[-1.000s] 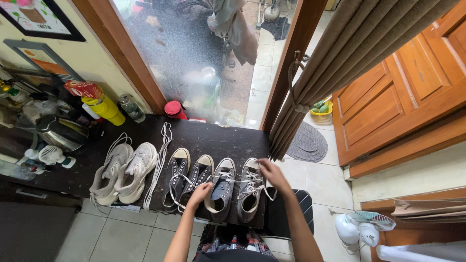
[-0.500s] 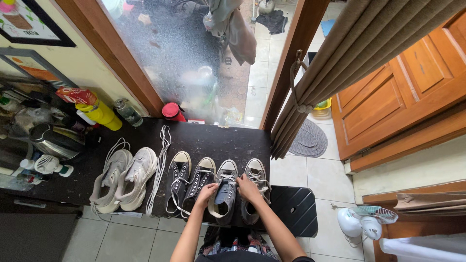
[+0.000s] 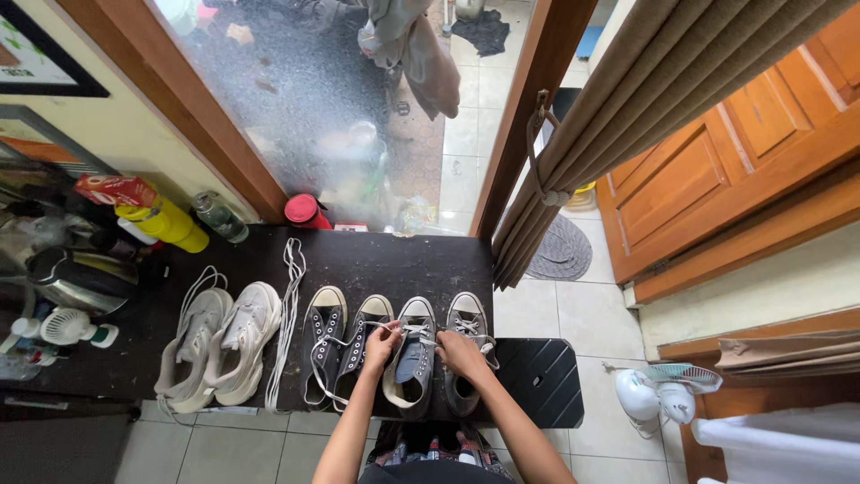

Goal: The person unlaces a pair of black canvas shoes and then relaces them. They remove the laces, thread them back through the eyelets, and tie the laces into a knot.

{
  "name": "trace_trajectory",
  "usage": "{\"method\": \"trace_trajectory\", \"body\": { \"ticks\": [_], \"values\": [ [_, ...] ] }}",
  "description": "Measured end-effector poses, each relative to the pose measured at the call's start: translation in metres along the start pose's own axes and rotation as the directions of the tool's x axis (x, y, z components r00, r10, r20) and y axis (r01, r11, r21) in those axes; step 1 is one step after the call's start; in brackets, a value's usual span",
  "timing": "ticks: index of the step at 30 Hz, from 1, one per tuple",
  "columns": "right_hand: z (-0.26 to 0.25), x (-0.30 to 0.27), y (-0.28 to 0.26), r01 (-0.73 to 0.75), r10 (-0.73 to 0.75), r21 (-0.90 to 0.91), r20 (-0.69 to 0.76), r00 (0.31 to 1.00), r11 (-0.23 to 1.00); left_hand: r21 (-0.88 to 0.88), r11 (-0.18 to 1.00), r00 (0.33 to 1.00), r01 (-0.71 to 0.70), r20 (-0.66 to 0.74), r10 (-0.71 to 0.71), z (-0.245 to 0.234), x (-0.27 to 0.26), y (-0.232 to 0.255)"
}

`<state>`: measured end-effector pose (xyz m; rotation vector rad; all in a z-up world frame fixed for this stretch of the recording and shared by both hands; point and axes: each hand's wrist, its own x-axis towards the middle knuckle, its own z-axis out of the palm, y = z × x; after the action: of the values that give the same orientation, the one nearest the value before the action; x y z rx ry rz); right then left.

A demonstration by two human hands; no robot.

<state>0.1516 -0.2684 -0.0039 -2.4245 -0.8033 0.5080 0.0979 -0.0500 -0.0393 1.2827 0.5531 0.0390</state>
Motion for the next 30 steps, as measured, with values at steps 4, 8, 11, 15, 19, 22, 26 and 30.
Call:
{"method": "trace_trajectory", "body": {
  "ticks": [4,8,11,15,19,22,26,30],
  "values": [
    [-0.004,0.001,-0.017,0.037,-0.039,0.046,0.032,0.999,0.998,0.316,0.944,0.991,-0.092,-0.067,0.119,-0.006,-0.008,0.007],
    [0.014,0.005,-0.048,0.106,-0.110,0.068,0.062,0.992,0.992,0.267,0.955,0.981,-0.129,-0.108,0.162,-0.018,-0.013,0.014],
    [0.031,0.004,-0.070,0.214,-0.214,-0.010,-0.004,0.977,0.977,0.385,0.915,0.969,-0.122,-0.155,0.194,-0.030,-0.012,0.019],
    [0.037,-0.003,-0.082,0.255,-0.256,-0.042,-0.004,0.967,0.966,0.322,0.943,0.967,-0.088,-0.199,0.158,-0.042,-0.016,0.017],
    [0.008,-0.012,-0.082,0.193,-0.194,0.040,0.007,0.981,0.980,0.476,0.869,0.981,0.134,-0.185,-0.049,-0.054,-0.022,0.021],
    [-0.028,-0.016,-0.081,0.133,-0.138,0.106,0.034,0.990,0.985,0.646,0.712,0.957,0.275,-0.112,-0.268,-0.055,-0.034,0.028],
    [-0.069,-0.027,-0.086,0.023,-0.035,0.165,0.067,0.997,0.986,0.931,0.297,0.977,0.213,-0.193,-0.096,-0.043,-0.063,0.049],
    [-0.084,-0.038,-0.093,0.031,-0.050,0.212,0.084,0.995,0.977,0.853,0.521,0.998,-0.007,-0.028,0.059,-0.017,-0.083,0.071]
  ]
}}
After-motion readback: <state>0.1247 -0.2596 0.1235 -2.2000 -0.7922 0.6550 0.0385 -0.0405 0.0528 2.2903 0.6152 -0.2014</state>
